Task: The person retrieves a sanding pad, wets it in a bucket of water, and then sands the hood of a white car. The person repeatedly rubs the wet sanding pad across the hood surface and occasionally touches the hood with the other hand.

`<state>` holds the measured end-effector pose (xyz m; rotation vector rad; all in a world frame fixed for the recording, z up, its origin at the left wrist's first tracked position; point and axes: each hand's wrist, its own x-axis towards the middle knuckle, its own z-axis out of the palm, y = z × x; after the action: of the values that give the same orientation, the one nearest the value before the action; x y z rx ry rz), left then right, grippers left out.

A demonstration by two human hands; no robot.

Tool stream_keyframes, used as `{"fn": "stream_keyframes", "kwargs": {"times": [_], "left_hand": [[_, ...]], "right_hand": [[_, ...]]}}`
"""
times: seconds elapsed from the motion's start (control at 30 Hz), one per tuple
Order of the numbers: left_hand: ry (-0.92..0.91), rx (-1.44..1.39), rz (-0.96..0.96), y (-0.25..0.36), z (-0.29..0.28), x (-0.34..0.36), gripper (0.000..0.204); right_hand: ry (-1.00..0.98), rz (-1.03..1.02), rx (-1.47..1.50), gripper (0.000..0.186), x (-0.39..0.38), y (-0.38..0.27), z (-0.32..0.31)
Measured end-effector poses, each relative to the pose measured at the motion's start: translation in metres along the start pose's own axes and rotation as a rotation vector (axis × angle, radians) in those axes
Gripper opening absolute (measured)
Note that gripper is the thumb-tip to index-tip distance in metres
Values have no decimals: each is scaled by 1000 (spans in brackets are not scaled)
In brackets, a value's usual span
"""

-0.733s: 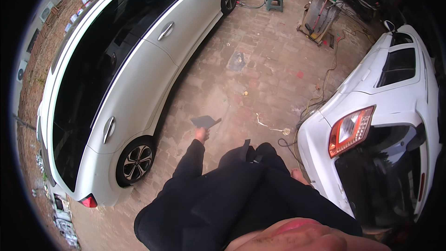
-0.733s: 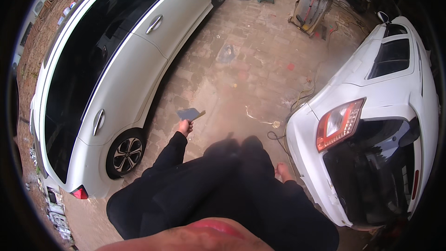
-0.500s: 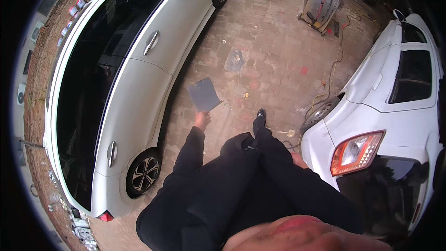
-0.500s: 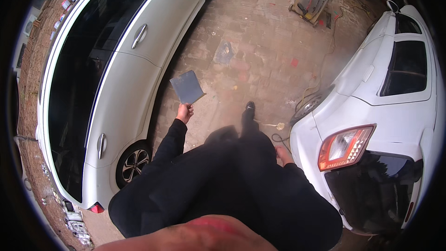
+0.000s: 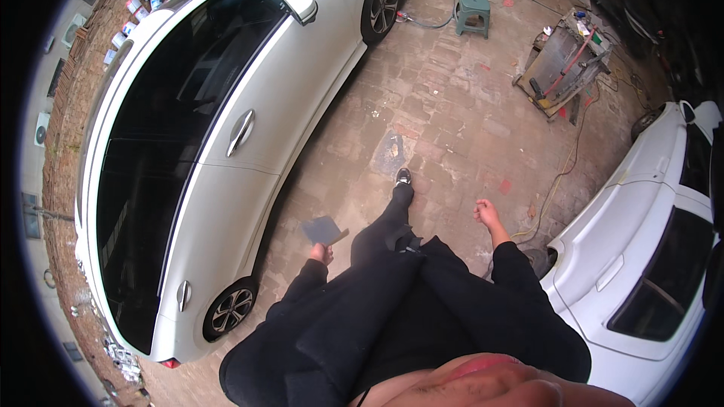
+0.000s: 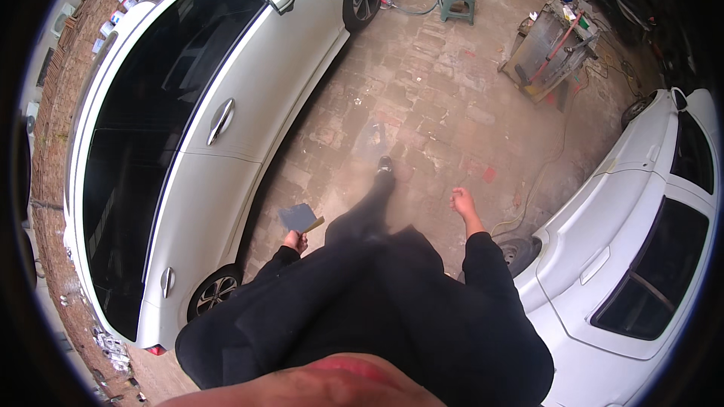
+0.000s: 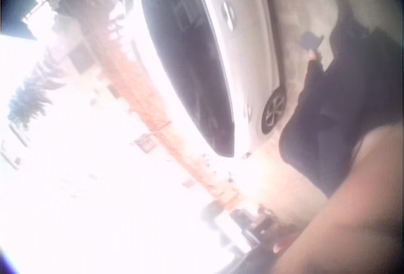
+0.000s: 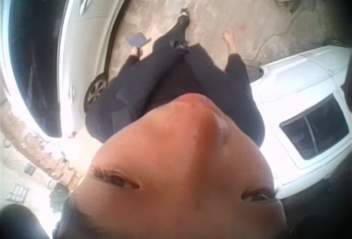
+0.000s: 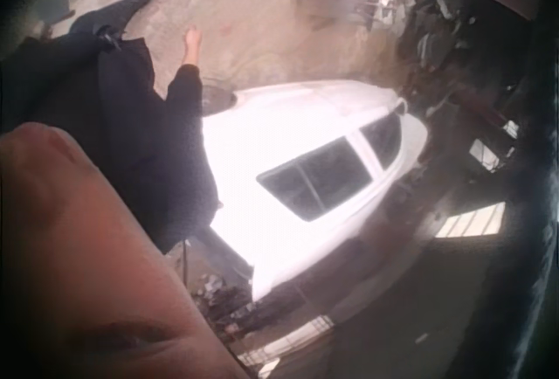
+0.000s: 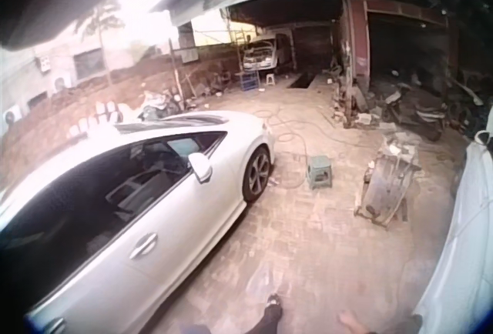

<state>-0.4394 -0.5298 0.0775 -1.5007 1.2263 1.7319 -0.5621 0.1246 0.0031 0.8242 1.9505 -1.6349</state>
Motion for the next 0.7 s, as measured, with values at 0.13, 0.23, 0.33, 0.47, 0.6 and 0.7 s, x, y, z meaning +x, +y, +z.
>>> {"fn": "stream_keyframes", "kwargs": {"times": [0.13, 0.23, 0.33, 0.47, 0.6, 0.7], "left_hand": [[-17, -96, 109, 95, 112, 63, 16], [-111, 113, 203, 194, 211, 88, 16], [-20, 388, 348, 305, 327, 90, 20], [-225, 497, 479, 444, 461, 87, 20], [-284, 525, 488, 534, 574, 121, 11], [-285, 456, 396, 564, 629, 157, 10]], "right_hand": [[64, 150, -33, 28, 61, -52, -29], [167, 315, -29, 24, 77, -78, -57], [170, 308, 31, 23, 91, -103, -81], [248, 306, 193, 21, 134, -117, -101], [285, 413, 247, 22, 206, -109, -113], [-95, 430, 648, 23, 283, -129, -134]]}}
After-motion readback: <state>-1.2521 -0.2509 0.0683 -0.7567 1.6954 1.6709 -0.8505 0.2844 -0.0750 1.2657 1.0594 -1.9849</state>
